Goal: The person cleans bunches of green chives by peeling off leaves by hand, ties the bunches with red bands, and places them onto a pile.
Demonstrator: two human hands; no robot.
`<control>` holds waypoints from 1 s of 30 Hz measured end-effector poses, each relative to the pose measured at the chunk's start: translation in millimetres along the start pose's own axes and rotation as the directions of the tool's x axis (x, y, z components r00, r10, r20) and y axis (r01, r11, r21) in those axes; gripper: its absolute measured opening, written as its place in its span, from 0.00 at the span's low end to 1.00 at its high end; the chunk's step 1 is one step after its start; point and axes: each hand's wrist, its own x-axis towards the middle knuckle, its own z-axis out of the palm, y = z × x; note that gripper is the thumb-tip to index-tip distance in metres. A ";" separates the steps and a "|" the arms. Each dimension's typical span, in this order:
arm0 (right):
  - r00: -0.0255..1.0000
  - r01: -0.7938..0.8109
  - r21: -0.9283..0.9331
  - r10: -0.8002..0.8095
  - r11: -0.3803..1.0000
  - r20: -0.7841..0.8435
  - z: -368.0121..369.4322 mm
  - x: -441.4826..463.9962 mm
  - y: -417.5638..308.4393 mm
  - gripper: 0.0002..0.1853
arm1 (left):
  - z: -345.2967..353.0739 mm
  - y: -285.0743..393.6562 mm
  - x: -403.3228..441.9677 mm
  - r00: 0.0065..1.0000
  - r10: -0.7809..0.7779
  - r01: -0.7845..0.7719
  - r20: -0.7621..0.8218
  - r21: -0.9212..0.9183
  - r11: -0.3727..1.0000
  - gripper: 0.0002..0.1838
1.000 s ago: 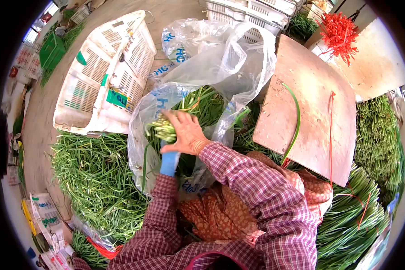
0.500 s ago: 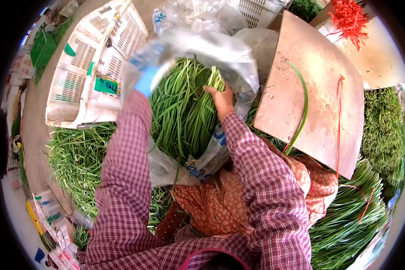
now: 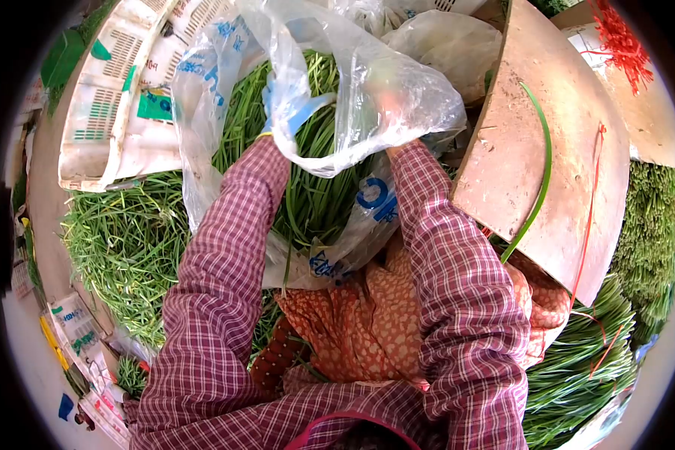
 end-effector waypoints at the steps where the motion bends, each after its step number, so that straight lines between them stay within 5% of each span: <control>1: 1.000 -0.003 -0.006 0.003 1.000 0.009 0.2 -1.8 -3.5 0.40 | 4.5 9.5 -3.7 0.998 -0.027 0.038 -0.060 0.190 0.981 0.29; 10: 0.996 0.001 -0.060 0.004 0.998 0.091 1.2 -8.3 -23.0 0.39 | -6.3 27.1 -14.6 0.977 -0.057 -0.011 -0.204 -0.314 0.949 0.26; 13: 0.991 0.012 -0.075 -0.001 0.997 0.137 7.5 -8.6 -28.5 0.39 | 0.6 12.8 -12.4 0.968 -0.046 -0.045 -0.248 -0.348 0.936 0.25; 14: 0.988 0.016 -0.081 -0.003 0.997 0.154 10.2 -9.8 -30.6 0.39 | -22.0 12.8 -16.3 0.996 -0.037 -0.010 -0.085 -0.500 0.866 0.24; 15: 0.985 0.019 -0.087 -0.004 0.996 0.172 12.4 -10.4 -32.5 0.39 | -45.4 13.0 -20.2 0.996 -0.027 0.071 0.081 -0.622 0.779 0.24; 16: 0.982 0.025 -0.095 -0.006 0.995 0.191 15.0 -11.4 -35.4 0.39 | -58.5 17.6 -32.0 0.996 -0.088 0.041 0.004 -0.902 0.430 0.23; 17: 0.978 0.031 -0.103 -0.009 0.994 0.211 17.6 -12.2 -38.2 0.39 | -66.8 17.5 -38.2 0.992 -0.124 0.029 0.003 -0.978 0.205 0.22; 18: 0.973 0.037 -0.110 -0.011 0.993 0.230 20.2 -14.1 -40.0 0.39 | -74.3 17.3 -44.2 0.987 -0.160 -0.003 0.002 -1.000 -0.030 0.21; 19: 0.968 0.044 -0.119 -0.013 0.992 0.250 23.6 -14.7 -41.8 0.39 | -81.7 19.6 -48.7 0.987 -0.161 -0.004 0.000 -1.000 -0.028 0.21; 21: 0.957 0.056 -0.140 -0.013 0.989 0.289 29.9 -18.1 -46.2 0.39 | -91.2 24.8 -55.4 0.984 -0.125 0.075 0.125 -0.936 -0.344 0.19; 22: 0.952 0.066 -0.151 -0.017 0.986 0.304 34.5 -18.7 -48.4 0.39 | -85.0 23.1 -56.5 0.946 -0.022 0.245 0.324 -0.756 -0.606 0.17; 23: 0.947 0.071 -0.158 -0.017 0.985 0.320 38.2 -18.4 -49.5 0.39 | -77.1 29.4 -60.9 0.986 -0.079 0.134 0.147 -0.978 -0.159 0.17; 24: 0.950 0.084 -0.161 -0.030 0.983 0.310 39.8 -18.6 -49.7 0.38 | -70.0 35.9 -65.2 0.990 -0.133 0.013 -0.034 -0.941 0.338 0.17; 25: 0.955 0.084 -0.158 -0.035 0.984 0.293 40.7 -20.5 -49.7 0.38 | -62.7 43.7 -68.5 0.949 -0.068 -0.220 -0.309 -0.800 0.559 0.18; 26: 0.962 0.098 -0.160 -0.052 0.982 0.268 39.6 -22.2 -47.4 0.35 | -48.8 48.5 -65.2 0.936 0.020 -0.253 -0.351 -0.635 0.730 0.18; 27: 0.968 0.112 -0.163 -0.070 0.980 0.243 37.4 -23.5 -43.3 0.32 | -52.1 57.2 -69.1 0.994 0.014 -0.089 -0.107 -0.730 0.678 0.20; 30: 0.990 0.084 -0.233 -0.056 0.969 0.126 10.9 -17.9 -17.0 0.32 | -58.3 81.7 -83.2 0.984 0.078 -0.179 -0.162 -0.865 0.468 0.30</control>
